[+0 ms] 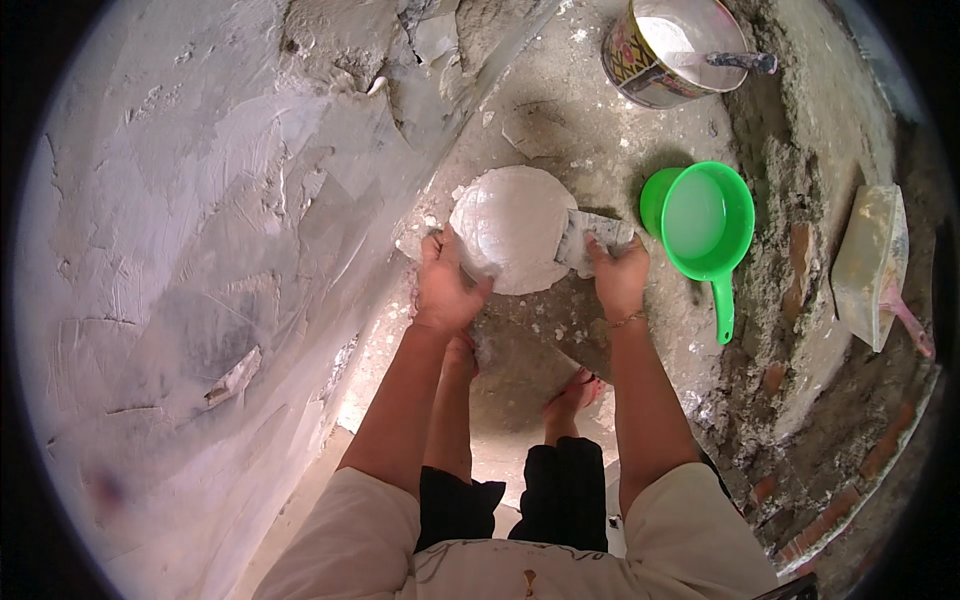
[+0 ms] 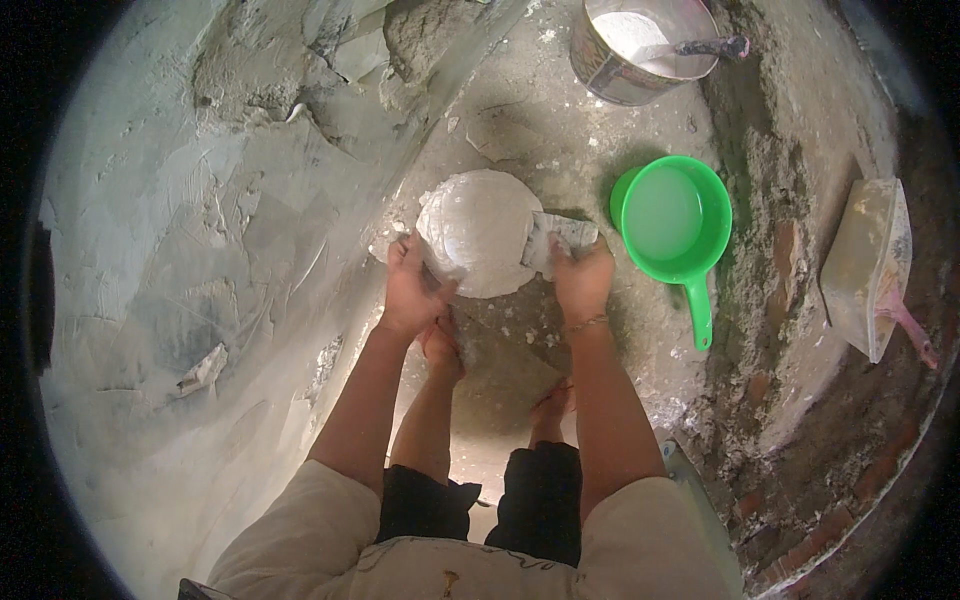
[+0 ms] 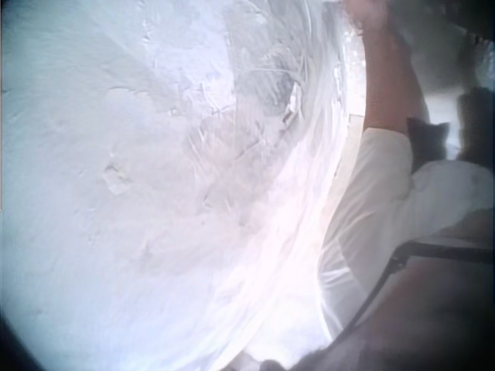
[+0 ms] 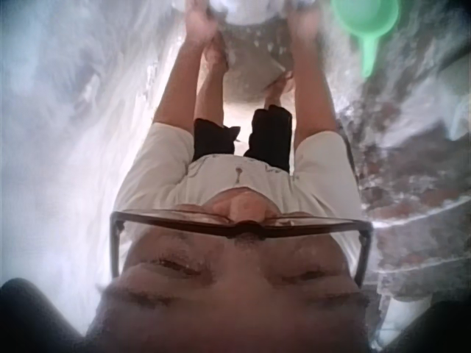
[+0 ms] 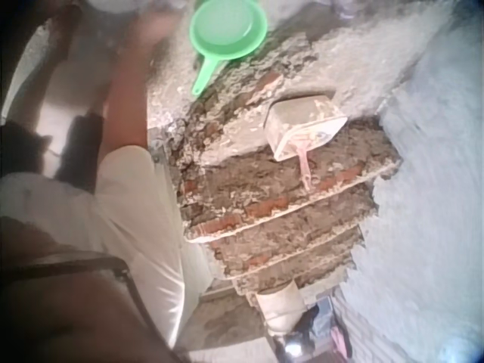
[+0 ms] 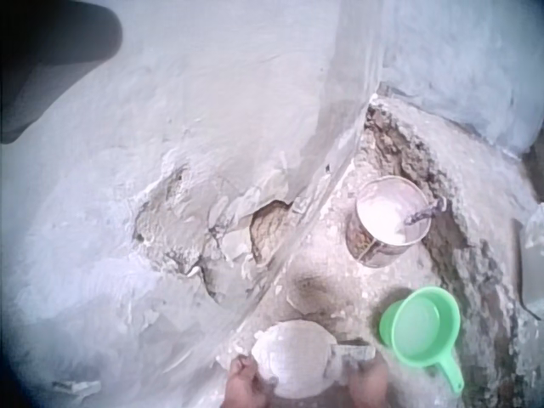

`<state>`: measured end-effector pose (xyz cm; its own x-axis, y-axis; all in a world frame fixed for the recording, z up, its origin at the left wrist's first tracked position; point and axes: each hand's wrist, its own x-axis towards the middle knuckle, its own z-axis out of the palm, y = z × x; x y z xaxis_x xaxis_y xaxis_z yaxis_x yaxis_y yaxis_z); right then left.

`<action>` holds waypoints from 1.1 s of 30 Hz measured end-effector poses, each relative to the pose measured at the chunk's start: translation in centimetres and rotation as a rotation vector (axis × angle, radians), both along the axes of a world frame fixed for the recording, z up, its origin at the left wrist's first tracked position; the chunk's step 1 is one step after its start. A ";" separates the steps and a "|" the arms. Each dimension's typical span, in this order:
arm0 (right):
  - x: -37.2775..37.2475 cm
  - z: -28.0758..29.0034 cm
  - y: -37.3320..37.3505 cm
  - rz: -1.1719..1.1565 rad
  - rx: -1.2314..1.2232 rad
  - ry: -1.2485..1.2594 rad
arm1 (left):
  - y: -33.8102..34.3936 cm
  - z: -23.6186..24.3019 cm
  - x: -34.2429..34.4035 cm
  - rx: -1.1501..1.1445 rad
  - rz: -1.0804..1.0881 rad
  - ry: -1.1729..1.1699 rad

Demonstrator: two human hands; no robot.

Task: The person applies white plaster to a wall using a spatula and then gathers more plaster from a plate.

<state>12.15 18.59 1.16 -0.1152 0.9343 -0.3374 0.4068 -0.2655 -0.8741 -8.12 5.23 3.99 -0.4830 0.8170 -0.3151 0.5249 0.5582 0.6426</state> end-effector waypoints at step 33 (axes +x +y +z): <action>-2.9 2.3 4.8 0.263 0.109 -0.208 | 2.5 2.3 1.6 -0.274 -0.002 0.152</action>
<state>9.28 23.40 3.45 -0.2957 0.9137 -0.2788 0.6213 -0.0378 -0.7827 -6.55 7.76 6.24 -0.5402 0.7125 -0.4478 0.6046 0.6987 0.3824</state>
